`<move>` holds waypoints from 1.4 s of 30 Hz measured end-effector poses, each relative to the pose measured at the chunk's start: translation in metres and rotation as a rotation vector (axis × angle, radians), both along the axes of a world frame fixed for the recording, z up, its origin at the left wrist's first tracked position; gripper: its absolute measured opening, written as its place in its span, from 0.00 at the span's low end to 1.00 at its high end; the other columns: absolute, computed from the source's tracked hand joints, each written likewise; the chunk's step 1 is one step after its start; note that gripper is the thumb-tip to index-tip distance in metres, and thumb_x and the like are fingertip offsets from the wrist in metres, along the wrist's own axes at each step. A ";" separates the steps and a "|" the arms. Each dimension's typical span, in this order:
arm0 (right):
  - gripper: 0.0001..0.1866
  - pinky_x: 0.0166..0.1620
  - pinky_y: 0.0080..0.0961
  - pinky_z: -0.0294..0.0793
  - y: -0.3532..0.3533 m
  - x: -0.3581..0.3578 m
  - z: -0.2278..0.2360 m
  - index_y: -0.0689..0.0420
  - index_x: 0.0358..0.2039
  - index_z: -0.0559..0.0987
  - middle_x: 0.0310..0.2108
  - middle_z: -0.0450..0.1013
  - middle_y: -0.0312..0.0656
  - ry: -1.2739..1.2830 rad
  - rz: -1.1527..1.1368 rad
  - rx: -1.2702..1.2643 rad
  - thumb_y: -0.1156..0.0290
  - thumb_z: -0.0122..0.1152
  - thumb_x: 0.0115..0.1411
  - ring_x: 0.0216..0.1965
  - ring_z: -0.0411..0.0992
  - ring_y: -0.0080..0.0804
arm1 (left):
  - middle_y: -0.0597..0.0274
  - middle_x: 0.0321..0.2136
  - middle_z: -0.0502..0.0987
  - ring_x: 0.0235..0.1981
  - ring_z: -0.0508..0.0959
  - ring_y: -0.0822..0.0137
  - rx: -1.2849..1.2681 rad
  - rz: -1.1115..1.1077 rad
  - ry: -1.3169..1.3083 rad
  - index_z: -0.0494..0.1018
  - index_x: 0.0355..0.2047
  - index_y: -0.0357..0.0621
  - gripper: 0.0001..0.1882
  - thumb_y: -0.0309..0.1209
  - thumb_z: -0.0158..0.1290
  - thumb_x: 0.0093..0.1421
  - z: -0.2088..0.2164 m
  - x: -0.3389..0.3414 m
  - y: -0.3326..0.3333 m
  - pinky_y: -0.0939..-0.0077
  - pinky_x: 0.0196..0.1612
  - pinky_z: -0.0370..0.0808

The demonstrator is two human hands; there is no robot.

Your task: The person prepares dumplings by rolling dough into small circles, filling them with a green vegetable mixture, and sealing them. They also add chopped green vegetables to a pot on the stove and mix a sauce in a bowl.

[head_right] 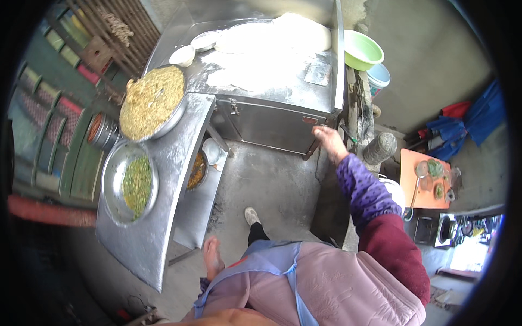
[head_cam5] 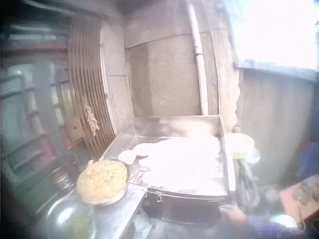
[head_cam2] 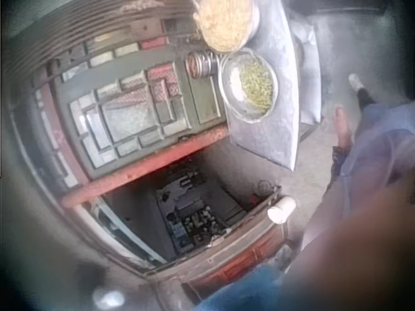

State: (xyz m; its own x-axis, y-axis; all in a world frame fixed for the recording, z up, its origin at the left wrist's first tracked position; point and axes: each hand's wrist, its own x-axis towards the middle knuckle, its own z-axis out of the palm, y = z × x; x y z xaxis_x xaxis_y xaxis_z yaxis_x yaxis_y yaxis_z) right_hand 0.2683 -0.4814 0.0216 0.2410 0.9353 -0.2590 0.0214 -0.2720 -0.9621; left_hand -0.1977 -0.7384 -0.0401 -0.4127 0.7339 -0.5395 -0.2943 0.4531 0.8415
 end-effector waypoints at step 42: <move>0.48 0.64 0.56 0.42 0.343 -0.016 -0.048 0.55 0.64 0.54 0.66 0.46 0.50 -1.250 0.526 0.271 0.40 0.58 0.52 0.68 0.40 0.52 | 0.61 0.38 0.76 0.41 0.74 0.70 -0.161 -0.651 -0.120 0.71 0.43 0.37 0.11 0.26 0.48 0.60 0.063 0.128 0.469 0.77 0.46 0.67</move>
